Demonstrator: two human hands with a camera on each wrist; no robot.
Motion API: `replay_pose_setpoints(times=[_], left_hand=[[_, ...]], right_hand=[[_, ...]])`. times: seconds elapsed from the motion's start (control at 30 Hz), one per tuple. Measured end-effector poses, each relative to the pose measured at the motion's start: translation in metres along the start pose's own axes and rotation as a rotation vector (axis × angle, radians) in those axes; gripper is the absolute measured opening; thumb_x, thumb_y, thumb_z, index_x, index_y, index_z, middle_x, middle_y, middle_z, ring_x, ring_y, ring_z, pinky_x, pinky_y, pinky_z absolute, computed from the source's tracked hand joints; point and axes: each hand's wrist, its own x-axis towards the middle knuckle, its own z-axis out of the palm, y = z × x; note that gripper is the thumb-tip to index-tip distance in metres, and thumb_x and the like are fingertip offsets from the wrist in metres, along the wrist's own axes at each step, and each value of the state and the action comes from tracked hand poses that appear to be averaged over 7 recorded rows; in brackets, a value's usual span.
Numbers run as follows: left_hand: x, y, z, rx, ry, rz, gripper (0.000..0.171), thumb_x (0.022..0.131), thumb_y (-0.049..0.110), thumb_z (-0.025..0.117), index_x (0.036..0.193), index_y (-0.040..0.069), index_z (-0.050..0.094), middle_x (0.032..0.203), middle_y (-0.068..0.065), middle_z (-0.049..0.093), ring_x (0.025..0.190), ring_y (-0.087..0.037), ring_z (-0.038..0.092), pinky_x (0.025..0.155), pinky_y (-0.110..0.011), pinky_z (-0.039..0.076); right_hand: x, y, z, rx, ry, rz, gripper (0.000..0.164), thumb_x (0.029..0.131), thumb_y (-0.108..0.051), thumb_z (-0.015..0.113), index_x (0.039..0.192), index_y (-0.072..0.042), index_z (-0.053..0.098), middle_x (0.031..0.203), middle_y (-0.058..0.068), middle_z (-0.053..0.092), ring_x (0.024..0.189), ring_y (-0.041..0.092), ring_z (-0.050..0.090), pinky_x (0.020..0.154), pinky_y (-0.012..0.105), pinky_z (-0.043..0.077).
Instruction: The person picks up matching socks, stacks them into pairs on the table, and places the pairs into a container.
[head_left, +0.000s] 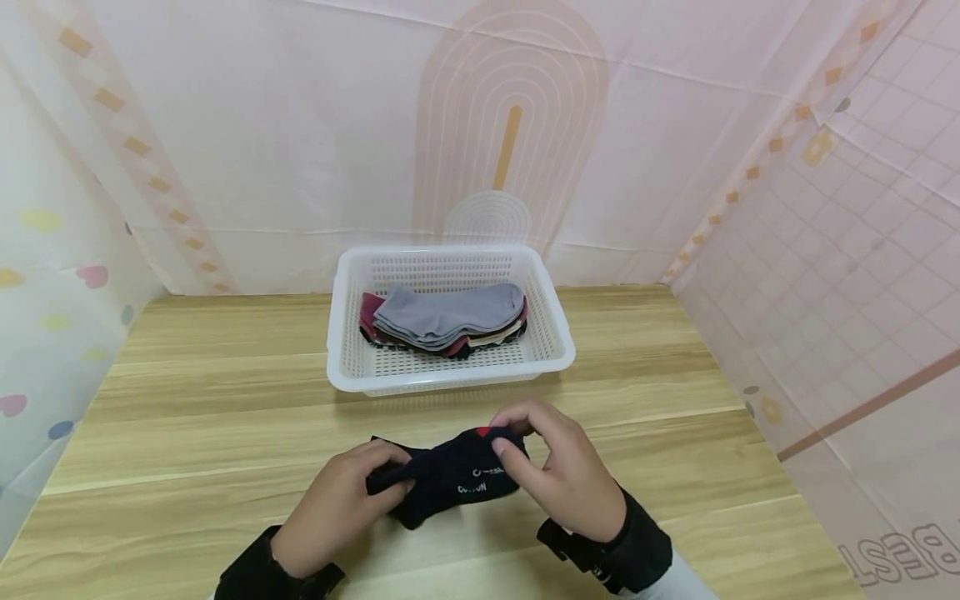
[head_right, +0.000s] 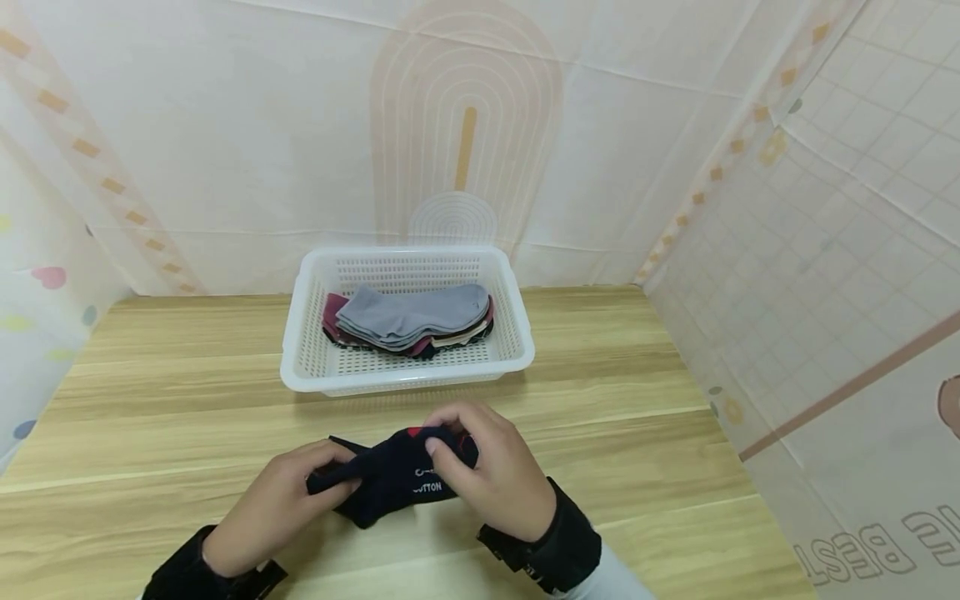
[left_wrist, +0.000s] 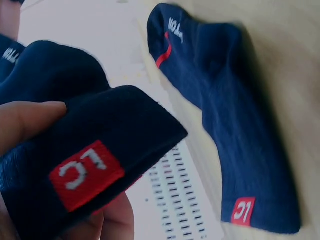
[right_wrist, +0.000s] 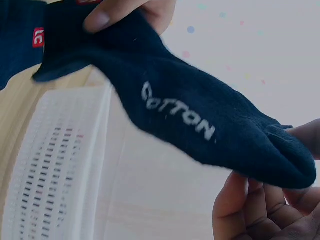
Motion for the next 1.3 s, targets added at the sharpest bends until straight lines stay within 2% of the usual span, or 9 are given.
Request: replay_pose_setpoints(times=[0.2,0.27,0.37,0.47,0.63,0.77,0.93,1.1,1.3], left_hand=[[-0.001,-0.003,-0.012,-0.021,0.040,0.009,0.021,0.085,0.014,0.080,0.100,0.027,0.071,0.102,0.015,0.070,0.095,-0.002,0.066,0.084,-0.028,0.055],[-0.002,-0.004,-0.017,-0.023,0.056,0.010,0.021,0.086,0.016,0.080,0.101,0.028,0.071,0.101,0.015,0.071,0.094,-0.001,0.065,0.083,-0.027,0.055],[-0.004,-0.004,-0.024,-0.042,0.085,-0.002,0.020,0.088,0.021,0.079,0.103,0.030,0.070,0.099,0.015,0.071,0.090,0.000,0.063,0.078,-0.024,0.053],[-0.005,-0.004,-0.029,-0.071,0.113,-0.042,0.020,0.090,0.028,0.078,0.107,0.028,0.069,0.101,0.011,0.072,0.086,-0.003,0.061,0.072,-0.022,0.051],[-0.005,0.001,-0.036,-0.082,0.173,-0.105,0.028,0.090,0.037,0.077,0.114,0.025,0.069,0.103,0.005,0.074,0.084,-0.006,0.060,0.066,-0.021,0.049],[-0.005,0.003,-0.042,-0.072,0.199,-0.126,0.029,0.091,0.040,0.075,0.112,0.021,0.068,0.090,0.004,0.070,0.079,-0.008,0.057,0.061,-0.022,0.046],[-0.003,-0.001,-0.045,-0.066,0.188,-0.157,0.032,0.092,0.042,0.073,0.114,0.020,0.068,0.090,0.005,0.069,0.082,-0.008,0.058,0.068,-0.022,0.045],[0.000,-0.008,-0.045,-0.083,0.164,-0.156,0.036,0.093,0.039,0.073,0.119,0.016,0.068,0.095,0.005,0.074,0.083,-0.005,0.063,0.073,-0.021,0.051],[0.004,-0.019,-0.045,-0.079,0.107,-0.182,0.038,0.093,0.035,0.074,0.121,0.010,0.067,0.091,0.001,0.071,0.074,-0.006,0.061,0.067,-0.021,0.050]], right_hand=[[0.002,0.014,-0.007,0.072,0.016,0.091,0.023,0.100,-0.003,0.059,0.122,-0.010,0.060,0.110,0.005,0.067,0.093,0.010,0.061,0.080,0.026,0.053],[0.002,0.020,-0.008,0.087,0.012,0.095,0.031,0.101,-0.002,0.056,0.131,-0.010,0.059,0.121,0.006,0.066,0.098,0.010,0.059,0.081,0.025,0.052],[0.002,0.030,-0.008,0.088,0.010,0.074,0.041,0.102,0.001,0.051,0.140,-0.013,0.059,0.123,0.004,0.063,0.095,0.008,0.054,0.077,0.023,0.048],[0.000,0.040,-0.007,0.104,0.006,0.063,0.041,0.103,0.004,0.047,0.135,-0.014,0.065,0.117,0.003,0.061,0.097,0.011,0.053,0.080,0.023,0.045],[-0.004,0.051,-0.006,0.148,-0.015,0.129,0.032,0.104,0.000,0.046,0.120,-0.015,0.071,0.116,0.004,0.062,0.107,0.013,0.056,0.091,0.023,0.046],[-0.007,0.059,-0.002,0.176,-0.034,0.205,0.024,0.106,-0.008,0.048,0.117,-0.015,0.068,0.114,0.005,0.064,0.105,0.012,0.056,0.091,0.024,0.046],[-0.012,0.067,0.006,0.143,-0.057,0.280,0.008,0.101,-0.016,0.062,0.108,-0.016,0.064,0.101,0.002,0.062,0.081,0.009,0.053,0.071,0.023,0.046],[-0.016,0.072,0.010,0.090,-0.111,0.350,0.017,0.098,-0.007,0.063,0.110,-0.019,0.064,0.090,0.000,0.061,0.065,0.005,0.047,0.060,0.021,0.042],[-0.022,0.077,0.012,0.077,-0.173,0.398,0.032,0.097,0.000,0.056,0.125,-0.016,0.061,0.089,0.004,0.061,0.065,0.005,0.047,0.061,0.021,0.041]])
